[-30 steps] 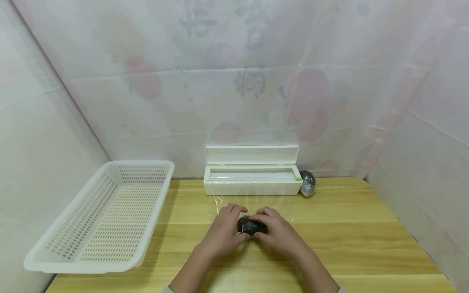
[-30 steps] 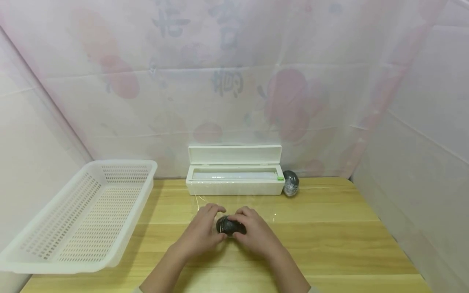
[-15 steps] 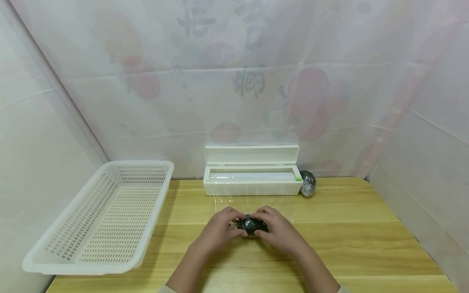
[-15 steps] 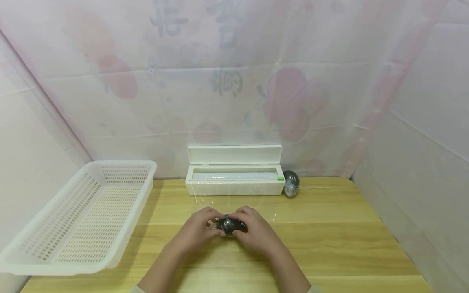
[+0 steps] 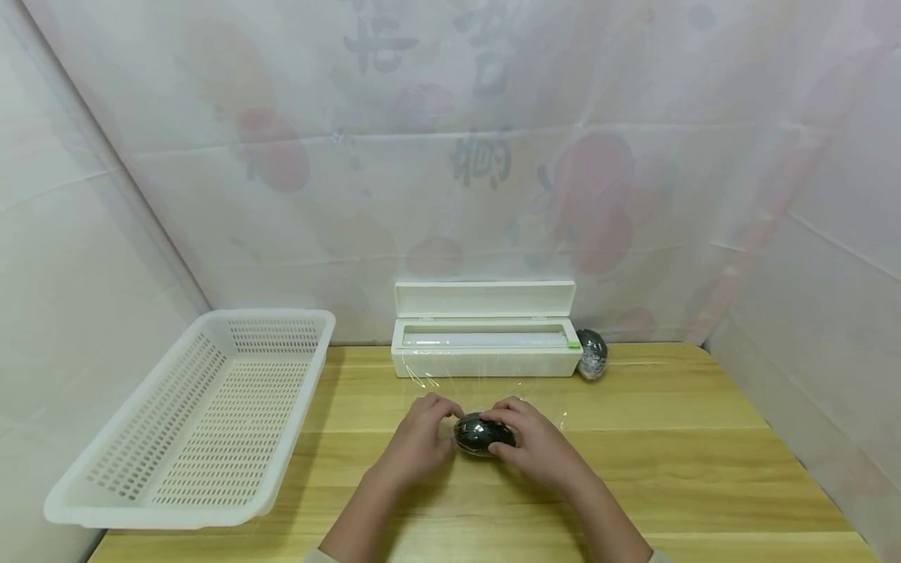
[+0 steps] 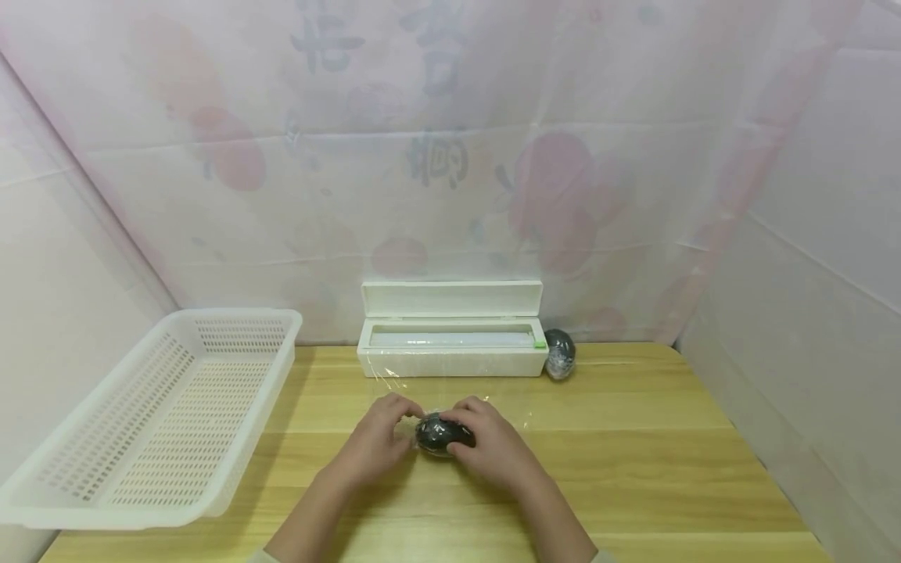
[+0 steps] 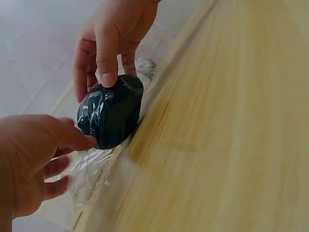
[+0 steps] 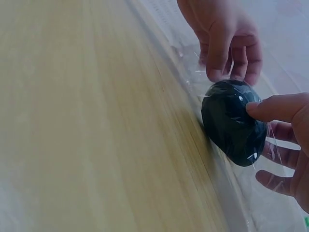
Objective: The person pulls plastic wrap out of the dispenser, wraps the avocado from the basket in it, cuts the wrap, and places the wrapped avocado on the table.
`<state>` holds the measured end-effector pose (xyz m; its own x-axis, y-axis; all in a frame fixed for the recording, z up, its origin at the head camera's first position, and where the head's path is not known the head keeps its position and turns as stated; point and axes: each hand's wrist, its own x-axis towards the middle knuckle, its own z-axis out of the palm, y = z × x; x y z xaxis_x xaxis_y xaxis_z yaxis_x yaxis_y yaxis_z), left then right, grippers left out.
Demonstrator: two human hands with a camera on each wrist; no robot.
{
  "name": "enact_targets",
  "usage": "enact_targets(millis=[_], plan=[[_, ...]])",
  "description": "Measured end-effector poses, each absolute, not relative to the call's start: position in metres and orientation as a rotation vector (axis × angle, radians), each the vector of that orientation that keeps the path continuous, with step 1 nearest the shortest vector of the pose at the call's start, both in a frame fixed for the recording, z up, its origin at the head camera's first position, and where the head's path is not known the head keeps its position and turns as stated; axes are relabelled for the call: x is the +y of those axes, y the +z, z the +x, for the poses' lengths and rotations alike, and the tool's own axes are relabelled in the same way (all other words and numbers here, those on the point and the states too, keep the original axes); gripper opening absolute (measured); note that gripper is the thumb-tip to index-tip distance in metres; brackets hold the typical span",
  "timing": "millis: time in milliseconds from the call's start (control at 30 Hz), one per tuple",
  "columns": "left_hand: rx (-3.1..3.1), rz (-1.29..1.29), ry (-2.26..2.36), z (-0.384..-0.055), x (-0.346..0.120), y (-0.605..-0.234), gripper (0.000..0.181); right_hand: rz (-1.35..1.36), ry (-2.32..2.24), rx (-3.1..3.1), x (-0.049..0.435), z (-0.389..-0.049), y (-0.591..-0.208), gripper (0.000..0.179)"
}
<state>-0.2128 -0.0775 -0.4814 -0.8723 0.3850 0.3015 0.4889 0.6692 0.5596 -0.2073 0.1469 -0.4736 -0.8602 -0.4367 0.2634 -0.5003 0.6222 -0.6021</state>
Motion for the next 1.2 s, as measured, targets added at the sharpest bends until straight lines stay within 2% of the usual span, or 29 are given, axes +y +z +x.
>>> enact_targets(millis=[100, 200, 333, 500, 767, 1200], plan=[[-2.719, -0.685, -0.958, -0.214, -0.079, -0.483, 0.029, 0.769, 1.123, -2.744, 0.147, -0.208, -0.474, 0.043], [-2.751, -0.688, -0.971, -0.215, -0.079, -0.482, 0.027, 0.726, 1.204, -2.744, 0.147, -0.210, -0.476, 0.038], [-2.782, -0.716, -0.986, -0.216, -0.080, -0.480, 0.035, 0.720, 1.280, -2.723, 0.147, -0.213, -0.476, 0.029], [-2.695, -0.753, -0.868, -0.215, -0.079, -0.476, 0.048, 0.745, 1.276, -2.719, 0.148, -0.217, -0.476, 0.025], [-2.648, -0.874, -0.685, -0.220, -0.063, -0.474, 0.050, 0.697, 1.240, -2.739, 0.150, -0.223, -0.478, 0.025], [-2.774, -0.789, -0.707, -0.231, -0.057, -0.479, 0.051, 0.707, 0.980, -2.593, 0.150, -0.224, -0.477, 0.028]])
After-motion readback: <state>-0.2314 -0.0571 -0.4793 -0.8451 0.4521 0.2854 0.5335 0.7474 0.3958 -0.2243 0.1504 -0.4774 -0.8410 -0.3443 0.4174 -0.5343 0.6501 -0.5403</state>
